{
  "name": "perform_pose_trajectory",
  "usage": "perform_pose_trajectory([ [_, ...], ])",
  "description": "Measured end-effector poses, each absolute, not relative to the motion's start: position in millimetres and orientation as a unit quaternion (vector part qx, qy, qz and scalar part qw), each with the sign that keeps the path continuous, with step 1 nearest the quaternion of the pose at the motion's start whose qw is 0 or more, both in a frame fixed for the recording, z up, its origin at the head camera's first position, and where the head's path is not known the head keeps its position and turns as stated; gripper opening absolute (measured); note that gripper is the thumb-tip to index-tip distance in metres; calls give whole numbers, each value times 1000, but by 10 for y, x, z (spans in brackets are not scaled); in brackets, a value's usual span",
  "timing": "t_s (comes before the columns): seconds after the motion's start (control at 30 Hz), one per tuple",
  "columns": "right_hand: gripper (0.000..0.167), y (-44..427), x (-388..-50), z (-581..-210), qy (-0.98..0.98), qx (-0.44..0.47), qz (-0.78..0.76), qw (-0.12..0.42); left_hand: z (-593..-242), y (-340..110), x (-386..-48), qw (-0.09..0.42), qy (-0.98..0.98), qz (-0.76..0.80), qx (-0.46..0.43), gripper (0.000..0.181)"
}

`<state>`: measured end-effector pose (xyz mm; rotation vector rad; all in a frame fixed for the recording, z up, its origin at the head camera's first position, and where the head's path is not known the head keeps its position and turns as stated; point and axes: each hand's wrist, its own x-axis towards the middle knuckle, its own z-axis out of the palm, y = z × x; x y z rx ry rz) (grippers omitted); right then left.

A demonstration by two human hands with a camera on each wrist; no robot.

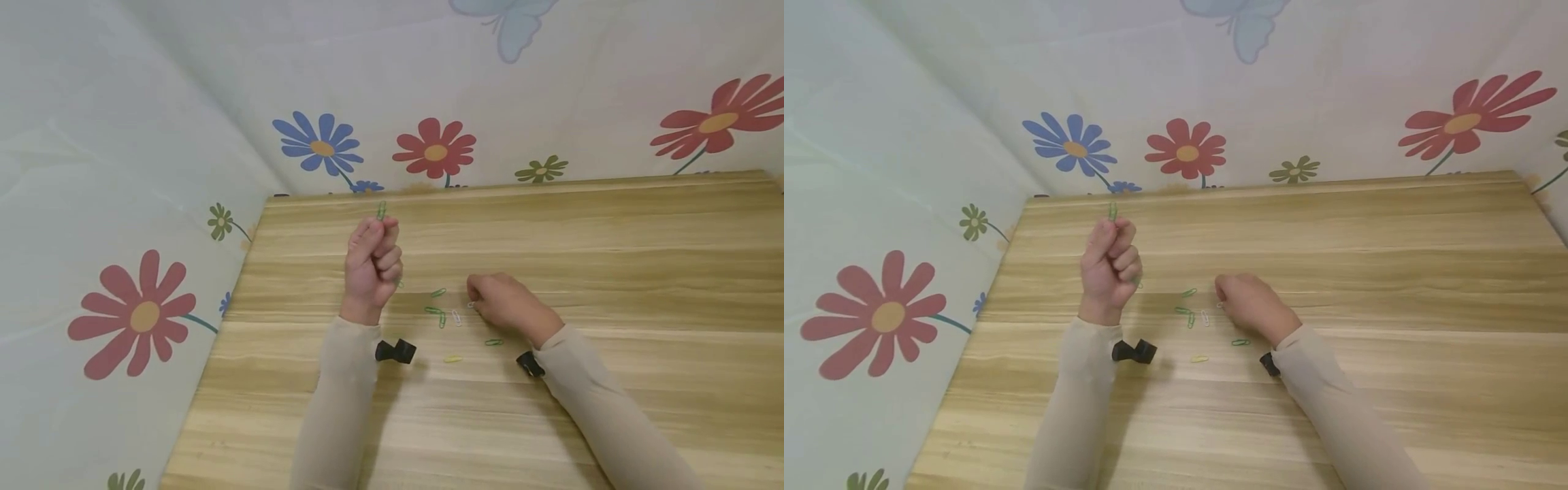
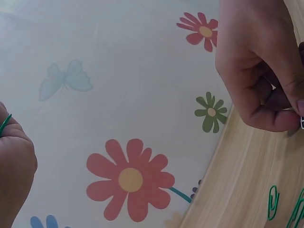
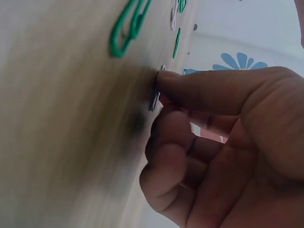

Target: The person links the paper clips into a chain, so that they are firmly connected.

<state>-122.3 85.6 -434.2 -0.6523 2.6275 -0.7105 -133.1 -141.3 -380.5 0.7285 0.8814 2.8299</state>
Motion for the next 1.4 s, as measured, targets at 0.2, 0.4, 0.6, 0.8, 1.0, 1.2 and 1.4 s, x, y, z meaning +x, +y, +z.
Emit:
perform_pose_trajectory([
  [0.2, 16, 855, -1216, -4326, 927, -215, -245, 183, -3805, -1399, -1330, 50, 282, 931, 225, 18],
  [0.4, 15, 875, -1237, -4341, 927, -210, -243, 192, -3790, -1405, -1333, 54, 262, 939, 218, 19],
  [0.6, 13, 917, -1275, -4322, 909, -224, -300, 182, -3780, -1393, -1337, 55, 273, 934, 222, 19],
  [0.8, 6, 1018, -1299, -4138, 835, -203, -489, 153, -3792, -1360, -1335, 53, 317, 916, 240, 13],
  [1.0, 10, 1081, -1229, -3899, 705, -186, -669, 144, -3802, -1333, -1315, 43, 379, 887, 260, 14],
  [1.2, 10, 1066, -1123, -3718, 589, -183, -780, 111, -3777, -1256, -1253, 50, 467, 840, 274, 14],
  [1.4, 7, 1069, -1035, -3583, 556, -196, -805, 70, -3721, -1134, -1175, 57, 553, 782, 283, 15],
])
